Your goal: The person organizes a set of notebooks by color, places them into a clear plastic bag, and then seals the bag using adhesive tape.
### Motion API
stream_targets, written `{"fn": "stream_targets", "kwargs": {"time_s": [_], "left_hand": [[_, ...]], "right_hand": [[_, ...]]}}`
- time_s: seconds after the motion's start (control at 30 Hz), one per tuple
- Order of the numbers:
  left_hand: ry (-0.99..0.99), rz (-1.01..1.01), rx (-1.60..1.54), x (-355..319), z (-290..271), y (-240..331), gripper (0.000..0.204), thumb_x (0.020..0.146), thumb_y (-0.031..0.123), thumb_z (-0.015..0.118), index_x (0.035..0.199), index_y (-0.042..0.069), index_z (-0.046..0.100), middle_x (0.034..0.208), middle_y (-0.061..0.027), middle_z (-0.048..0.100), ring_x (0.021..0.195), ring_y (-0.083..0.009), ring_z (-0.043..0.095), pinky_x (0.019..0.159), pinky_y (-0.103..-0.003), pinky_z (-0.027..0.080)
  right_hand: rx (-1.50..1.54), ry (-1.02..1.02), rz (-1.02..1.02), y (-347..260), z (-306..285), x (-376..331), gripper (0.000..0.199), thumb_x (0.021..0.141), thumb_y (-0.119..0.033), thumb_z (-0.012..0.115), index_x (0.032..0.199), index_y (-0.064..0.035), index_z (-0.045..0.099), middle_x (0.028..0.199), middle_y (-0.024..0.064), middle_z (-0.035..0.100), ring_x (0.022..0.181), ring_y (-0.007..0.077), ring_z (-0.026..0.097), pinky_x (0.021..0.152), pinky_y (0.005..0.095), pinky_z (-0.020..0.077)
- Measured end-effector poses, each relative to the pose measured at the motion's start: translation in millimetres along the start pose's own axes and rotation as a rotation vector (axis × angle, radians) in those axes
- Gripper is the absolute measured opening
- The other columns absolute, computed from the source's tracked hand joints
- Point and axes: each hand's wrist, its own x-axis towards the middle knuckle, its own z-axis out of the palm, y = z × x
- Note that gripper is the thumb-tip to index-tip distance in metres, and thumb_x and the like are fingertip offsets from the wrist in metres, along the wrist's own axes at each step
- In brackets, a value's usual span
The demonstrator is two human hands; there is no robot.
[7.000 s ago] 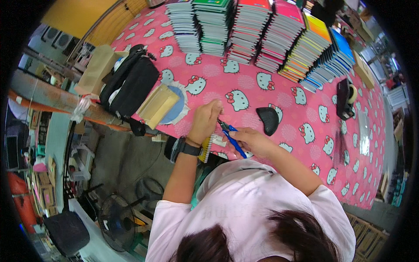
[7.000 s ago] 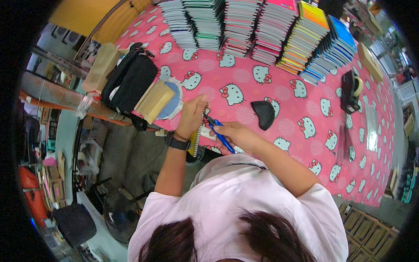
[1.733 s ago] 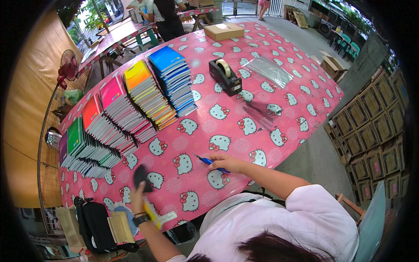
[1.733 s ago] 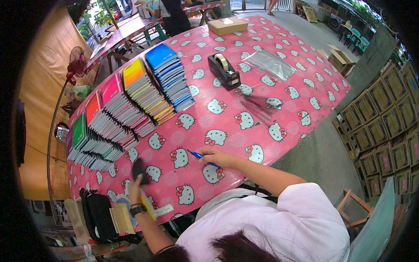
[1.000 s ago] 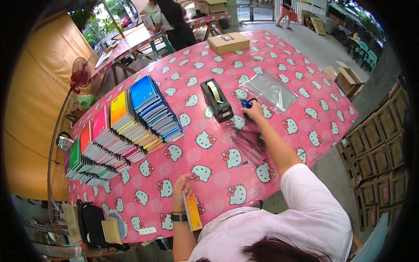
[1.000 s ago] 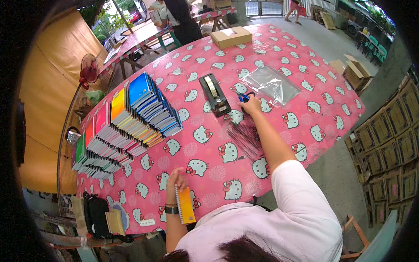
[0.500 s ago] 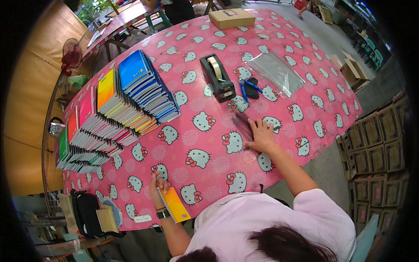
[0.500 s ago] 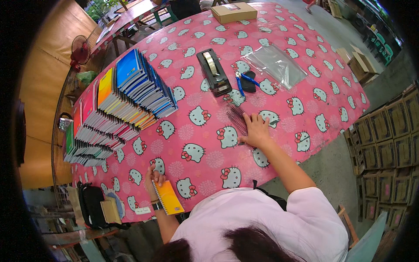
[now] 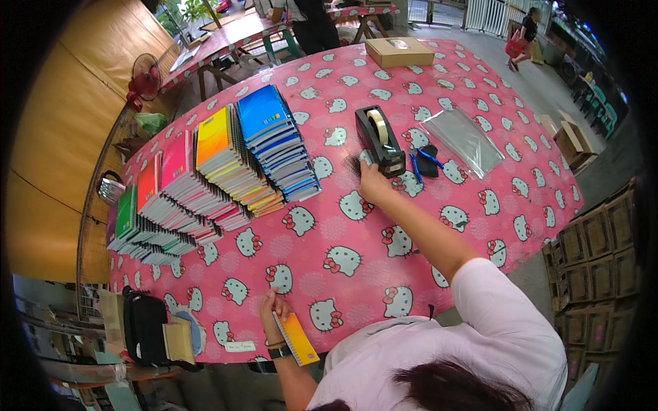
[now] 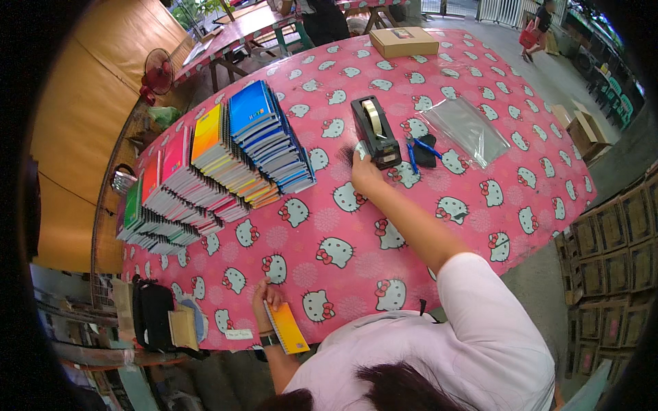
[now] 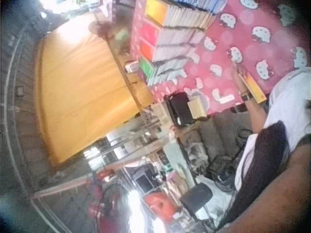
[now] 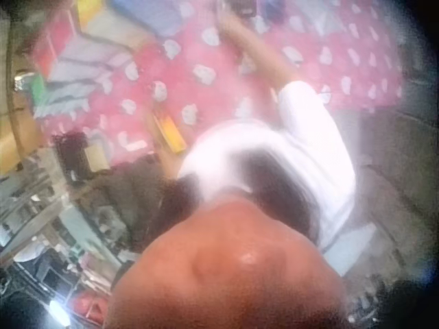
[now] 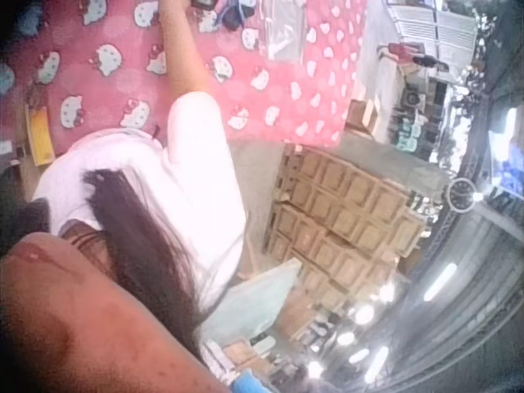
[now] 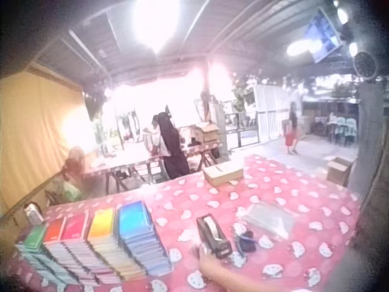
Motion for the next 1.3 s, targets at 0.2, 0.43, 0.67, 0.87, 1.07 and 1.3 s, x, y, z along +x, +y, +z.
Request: {"fn": "stream_targets", "kwargs": {"time_s": [0.2,0.43,0.67,0.87,1.07,1.3], "left_hand": [[-0.017,0.006,0.033,-8.6,-9.7,4.3,0.020,0.092,0.021,0.047,0.095,0.003,0.055,0.050,0.0029,0.034,0.034,-0.0071,0.031,0.033,-0.020,0.028],[-0.121,-0.011,0.021,8.7,9.1,-6.8,0.022,0.093,0.026,0.045,0.096,0.007,0.055,0.048,0.0037,0.035,0.034,-0.0076,0.034,0.034,-0.021,0.029],[-0.535,0.138,-0.377,30.3,68.9,20.1,0.026,0.095,0.027,0.038,0.078,0.010,0.048,0.050,0.0019,0.037,0.036,-0.0093,0.033,0.043,-0.024,0.033],[-0.560,0.064,-0.482,34.2,101.9,47.6,0.036,0.091,0.024,0.040,0.057,0.015,0.034,0.049,0.0018,0.036,0.046,-0.0104,0.034,0.046,-0.027,0.030],[-0.336,0.225,-0.018,-2.4,6.7,69.8,0.029,0.091,0.021,0.050,0.112,0.001,0.049,0.104,-0.0063,0.057,0.097,-0.0162,0.054,0.089,-0.029,0.042],[-0.052,0.518,0.311,-6.5,-75.9,195.1,0.022,0.087,0.004,0.053,0.108,0.000,0.050,0.101,-0.0056,0.059,0.093,-0.0122,0.055,0.082,-0.027,0.045]], "right_hand": [[-0.527,0.056,-0.151,-10.0,28.4,11.4,0.031,0.085,-0.020,0.044,0.110,-0.0070,0.056,0.118,0.0100,0.046,0.110,0.0287,0.041,0.077,0.0403,0.0391],[-0.745,0.200,-0.159,5.9,30.9,33.1,0.031,0.081,-0.016,0.048,0.105,-0.0028,0.061,0.116,0.0168,0.051,0.115,0.0337,0.042,0.080,0.0413,0.0416],[0.543,-0.554,-0.419,-93.3,-54.2,-94.7,0.046,0.084,-0.020,0.056,0.126,-0.0054,0.042,0.111,0.0130,0.056,0.092,0.0248,0.058,0.071,0.0396,0.0478],[1.599,-1.086,0.042,-142.2,-6.1,-174.4,0.037,0.083,-0.013,0.060,0.117,-0.0005,0.050,0.107,0.0076,0.060,0.095,0.0186,0.059,0.085,0.0336,0.0468],[1.520,-0.670,0.005,-217.2,-11.9,-185.7,0.032,0.085,-0.011,0.059,0.113,-0.0005,0.049,0.102,0.0077,0.061,0.089,0.0163,0.060,0.079,0.0301,0.0489],[1.392,-0.782,0.023,-324.3,5.4,-181.6,0.039,0.088,-0.025,0.056,0.122,-0.0092,0.044,0.101,0.0009,0.057,0.087,0.0099,0.055,0.070,0.0253,0.0459]]}}
